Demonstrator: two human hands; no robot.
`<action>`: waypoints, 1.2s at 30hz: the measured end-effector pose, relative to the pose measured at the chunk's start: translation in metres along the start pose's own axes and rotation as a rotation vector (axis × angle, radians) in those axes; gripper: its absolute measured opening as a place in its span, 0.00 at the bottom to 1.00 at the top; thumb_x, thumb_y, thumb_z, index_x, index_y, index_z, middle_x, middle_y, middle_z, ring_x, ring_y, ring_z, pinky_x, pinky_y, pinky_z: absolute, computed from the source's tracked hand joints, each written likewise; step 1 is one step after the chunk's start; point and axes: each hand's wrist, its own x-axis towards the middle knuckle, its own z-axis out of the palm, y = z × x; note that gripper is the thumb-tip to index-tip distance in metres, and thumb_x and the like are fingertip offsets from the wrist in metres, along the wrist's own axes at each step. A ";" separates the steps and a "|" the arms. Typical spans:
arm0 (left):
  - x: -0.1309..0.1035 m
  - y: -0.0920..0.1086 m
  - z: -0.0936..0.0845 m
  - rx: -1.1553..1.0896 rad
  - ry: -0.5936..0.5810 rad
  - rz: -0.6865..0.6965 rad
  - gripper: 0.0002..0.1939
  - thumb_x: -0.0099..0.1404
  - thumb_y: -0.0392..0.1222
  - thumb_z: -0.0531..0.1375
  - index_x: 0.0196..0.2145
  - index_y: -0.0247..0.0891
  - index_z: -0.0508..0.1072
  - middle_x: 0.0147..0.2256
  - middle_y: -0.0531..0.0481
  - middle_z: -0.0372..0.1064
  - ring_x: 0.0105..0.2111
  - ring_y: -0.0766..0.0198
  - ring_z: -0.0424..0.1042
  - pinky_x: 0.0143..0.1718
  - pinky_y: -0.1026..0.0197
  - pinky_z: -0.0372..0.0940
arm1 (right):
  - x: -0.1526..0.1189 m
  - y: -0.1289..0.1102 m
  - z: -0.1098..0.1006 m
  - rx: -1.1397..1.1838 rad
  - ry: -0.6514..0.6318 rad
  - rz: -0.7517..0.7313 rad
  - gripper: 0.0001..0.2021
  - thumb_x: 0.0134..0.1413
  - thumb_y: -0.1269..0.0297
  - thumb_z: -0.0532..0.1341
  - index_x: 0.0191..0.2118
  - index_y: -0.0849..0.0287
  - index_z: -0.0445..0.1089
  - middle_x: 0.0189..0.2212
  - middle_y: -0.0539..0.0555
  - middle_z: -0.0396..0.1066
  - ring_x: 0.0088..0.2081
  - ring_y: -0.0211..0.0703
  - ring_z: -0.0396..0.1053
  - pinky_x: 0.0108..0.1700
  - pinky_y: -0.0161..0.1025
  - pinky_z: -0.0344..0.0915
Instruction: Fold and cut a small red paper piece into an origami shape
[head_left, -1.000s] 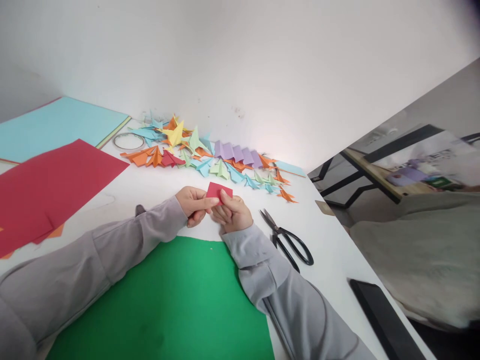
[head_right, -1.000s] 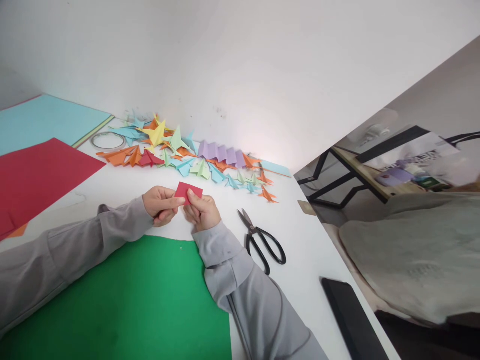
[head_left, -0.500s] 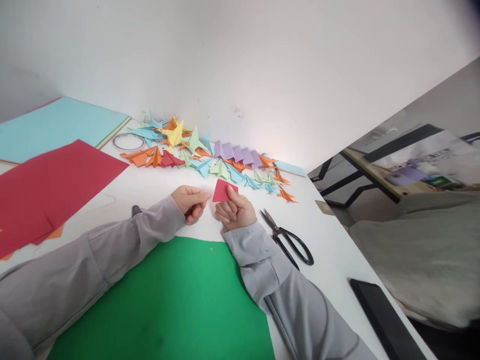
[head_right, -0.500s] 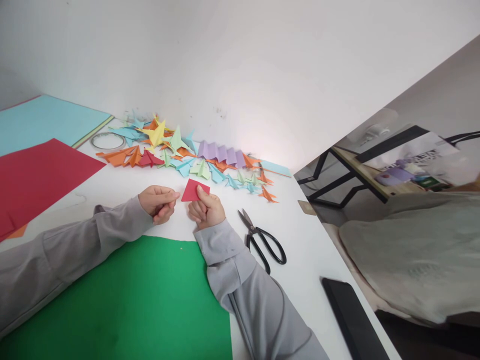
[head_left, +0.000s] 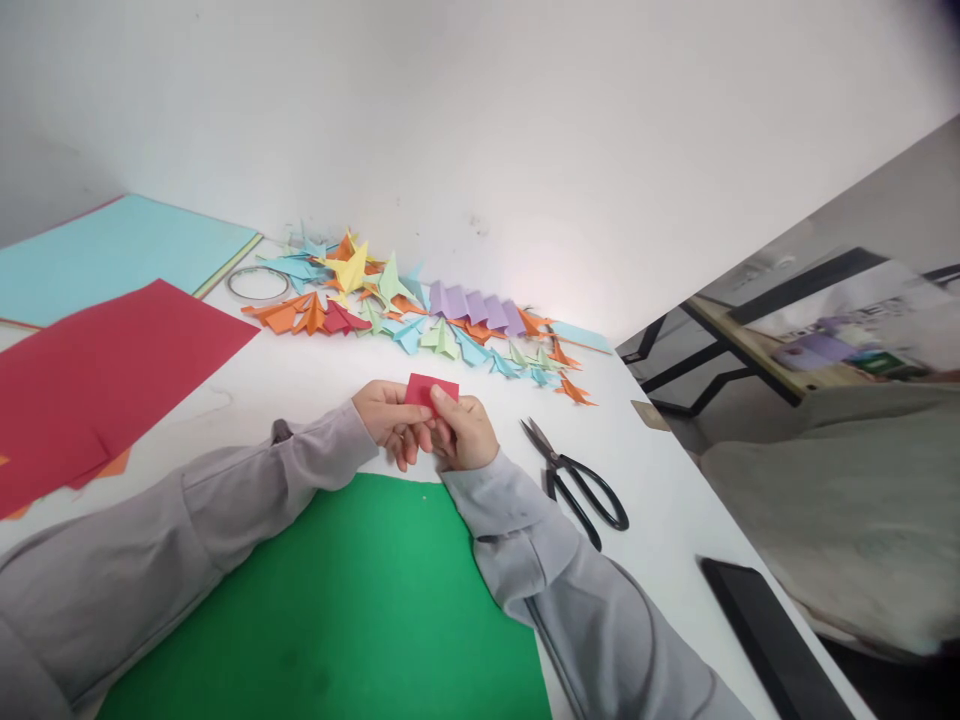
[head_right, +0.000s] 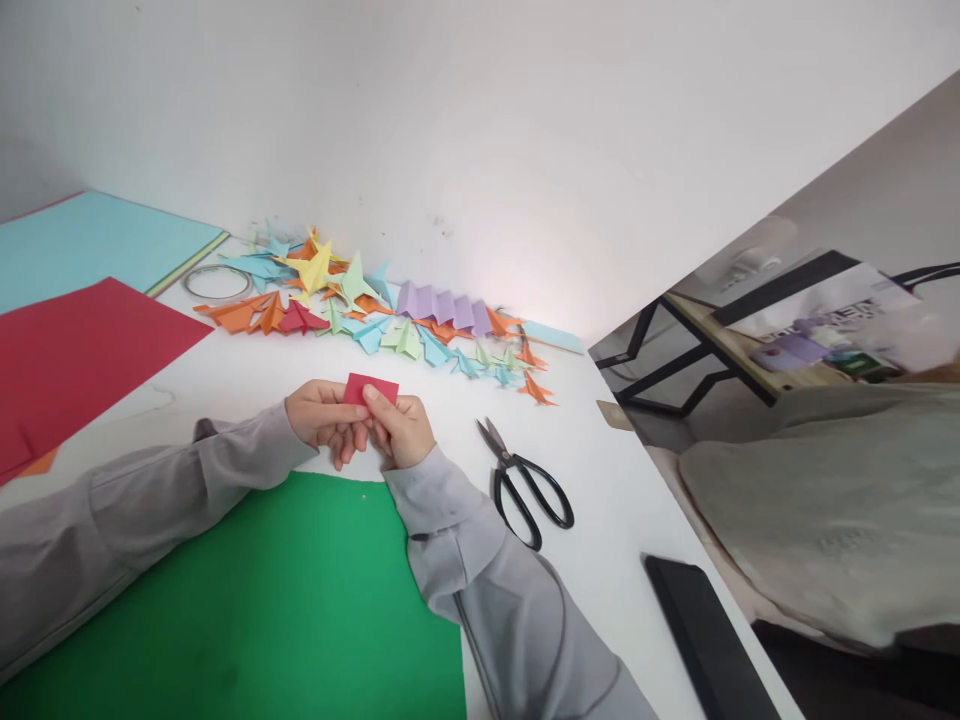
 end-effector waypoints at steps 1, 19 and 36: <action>0.001 -0.001 -0.001 0.004 -0.004 0.004 0.15 0.46 0.44 0.67 0.24 0.29 0.69 0.16 0.48 0.70 0.13 0.65 0.68 0.11 0.68 0.61 | 0.000 0.001 0.001 -0.032 0.011 -0.011 0.29 0.42 0.45 0.62 0.05 0.58 0.54 0.02 0.45 0.50 0.07 0.28 0.45 0.12 0.33 0.36; 0.000 -0.007 0.002 0.215 0.092 0.147 0.20 0.49 0.53 0.63 0.17 0.36 0.61 0.05 0.60 0.54 0.06 0.70 0.58 0.08 0.69 0.53 | 0.001 0.000 -0.002 0.032 0.004 -0.005 0.25 0.36 0.51 0.68 0.10 0.59 0.55 0.05 0.41 0.47 0.10 0.26 0.41 0.13 0.33 0.36; 0.004 -0.003 -0.001 0.136 0.164 0.156 0.26 0.42 0.56 0.66 0.10 0.36 0.57 0.05 0.58 0.52 0.06 0.72 0.55 0.08 0.69 0.49 | 0.006 -0.001 -0.004 0.028 -0.013 -0.025 0.28 0.46 0.48 0.59 0.04 0.58 0.59 0.02 0.48 0.51 0.10 0.32 0.51 0.17 0.36 0.43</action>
